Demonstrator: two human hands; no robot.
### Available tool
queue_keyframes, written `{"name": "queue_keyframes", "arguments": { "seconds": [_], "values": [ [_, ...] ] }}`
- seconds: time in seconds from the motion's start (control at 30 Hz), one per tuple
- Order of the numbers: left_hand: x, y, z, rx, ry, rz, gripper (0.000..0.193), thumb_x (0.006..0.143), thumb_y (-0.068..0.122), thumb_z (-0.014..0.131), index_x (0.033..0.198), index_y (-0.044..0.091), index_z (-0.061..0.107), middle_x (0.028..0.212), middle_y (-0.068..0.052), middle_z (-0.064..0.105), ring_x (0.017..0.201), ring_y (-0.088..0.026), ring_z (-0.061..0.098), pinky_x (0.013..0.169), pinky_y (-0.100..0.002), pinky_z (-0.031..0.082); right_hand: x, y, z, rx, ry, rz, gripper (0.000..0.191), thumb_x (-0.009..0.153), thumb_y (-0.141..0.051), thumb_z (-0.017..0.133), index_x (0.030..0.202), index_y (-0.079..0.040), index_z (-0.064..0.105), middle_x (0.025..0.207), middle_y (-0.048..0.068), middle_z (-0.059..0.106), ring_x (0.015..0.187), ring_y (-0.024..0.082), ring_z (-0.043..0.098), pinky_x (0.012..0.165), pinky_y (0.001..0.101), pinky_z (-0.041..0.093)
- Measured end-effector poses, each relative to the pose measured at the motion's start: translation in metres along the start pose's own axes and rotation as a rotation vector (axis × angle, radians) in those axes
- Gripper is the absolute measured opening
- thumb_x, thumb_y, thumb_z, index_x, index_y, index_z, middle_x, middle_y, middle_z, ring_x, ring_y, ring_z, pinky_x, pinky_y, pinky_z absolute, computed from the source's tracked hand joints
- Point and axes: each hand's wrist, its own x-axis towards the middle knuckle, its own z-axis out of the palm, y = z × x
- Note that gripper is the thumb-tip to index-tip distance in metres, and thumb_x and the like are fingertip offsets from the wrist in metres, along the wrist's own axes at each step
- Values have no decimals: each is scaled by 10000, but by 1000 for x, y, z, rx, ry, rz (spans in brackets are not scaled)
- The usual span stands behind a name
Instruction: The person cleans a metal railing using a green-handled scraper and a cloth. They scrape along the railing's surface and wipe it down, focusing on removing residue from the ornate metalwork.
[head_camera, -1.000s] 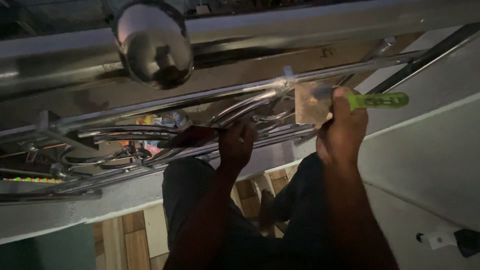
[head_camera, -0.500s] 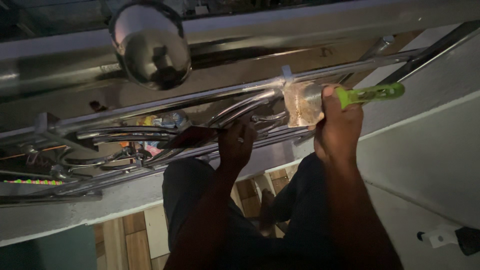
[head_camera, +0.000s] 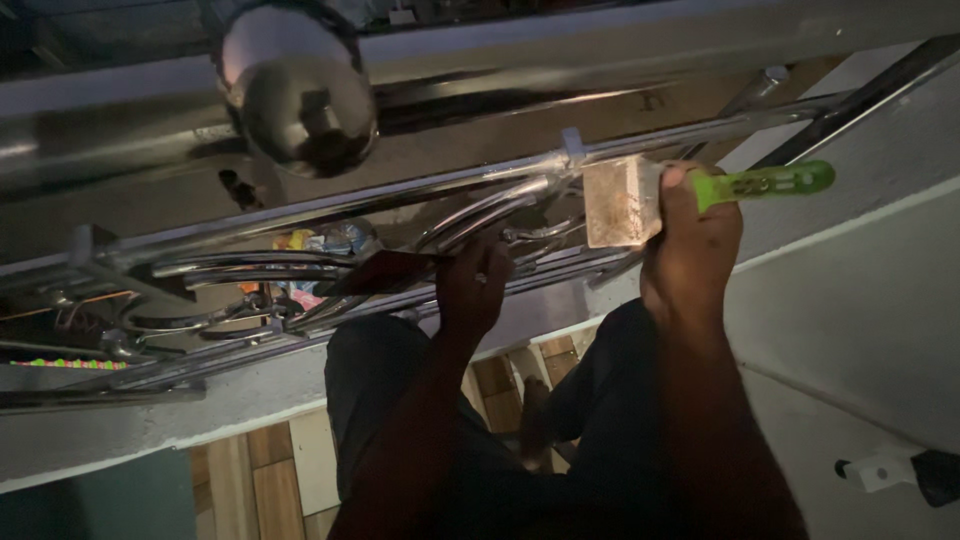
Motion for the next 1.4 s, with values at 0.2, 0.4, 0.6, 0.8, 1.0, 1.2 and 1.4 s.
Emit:
{"name": "queue_keyframes", "arguments": {
  "seconds": [0.2, 0.4, 0.6, 0.8, 1.0, 1.2, 1.4],
  "values": [
    [-1, -7, 1, 57, 13, 25, 170, 1025, 192, 609, 1023, 54, 707, 811, -90, 725, 742, -206, 724, 731, -351, 562, -5, 4, -1, -66, 31, -23, 142, 1089, -104, 637, 1166, 11, 605, 1014, 83, 641, 877, 152, 641, 799, 315, 564],
    [-1, -4, 1, -12, 21, 29, 242, 1017, 187, 598, 1195, 47, 683, 886, -107, 724, 763, -200, 719, 728, -339, 570, -12, 13, 4, -38, 105, -74, 151, 1077, -106, 631, 1161, 12, 589, 1020, 90, 650, 897, 164, 670, 833, 319, 597],
    [0, -2, -1, 58, 38, 83, 268, 1007, 167, 626, 1242, 63, 700, 982, -113, 738, 807, -199, 720, 756, -342, 569, -20, 20, 4, -124, 89, -162, 137, 1097, -94, 625, 1171, 17, 594, 1036, 90, 661, 903, 157, 655, 851, 306, 573],
    [-2, -4, -2, 17, 31, 86, 306, 986, 155, 622, 1268, 59, 694, 954, -114, 724, 785, -196, 697, 742, -340, 558, -18, 20, -1, -214, 101, -195, 135, 1102, -96, 633, 1164, 22, 611, 1044, 78, 670, 925, 144, 650, 880, 296, 567],
    [-2, -4, -1, -14, 21, 37, 172, 1037, 184, 632, 1131, 67, 718, 840, -64, 722, 761, -174, 723, 741, -336, 565, -20, 18, -6, -233, 47, -215, 128, 1133, -93, 643, 1187, 20, 614, 1028, 68, 642, 906, 133, 611, 853, 281, 526],
    [-2, -8, 2, 93, 75, 93, 235, 989, 206, 655, 1148, 46, 721, 824, -101, 701, 712, -211, 681, 683, -356, 543, -16, 20, -3, -128, 89, -181, 133, 1095, -95, 647, 1192, -12, 608, 1065, 66, 655, 962, 154, 660, 871, 300, 571],
    [-7, -26, 1, 123, 10, -27, 222, 1000, 251, 667, 1106, 60, 710, 805, -111, 702, 721, -236, 705, 689, -363, 554, -19, 21, -4, -158, 70, -113, 132, 1079, -93, 664, 1165, -9, 609, 1007, 71, 665, 855, 150, 660, 744, 303, 567]
  ]
}}
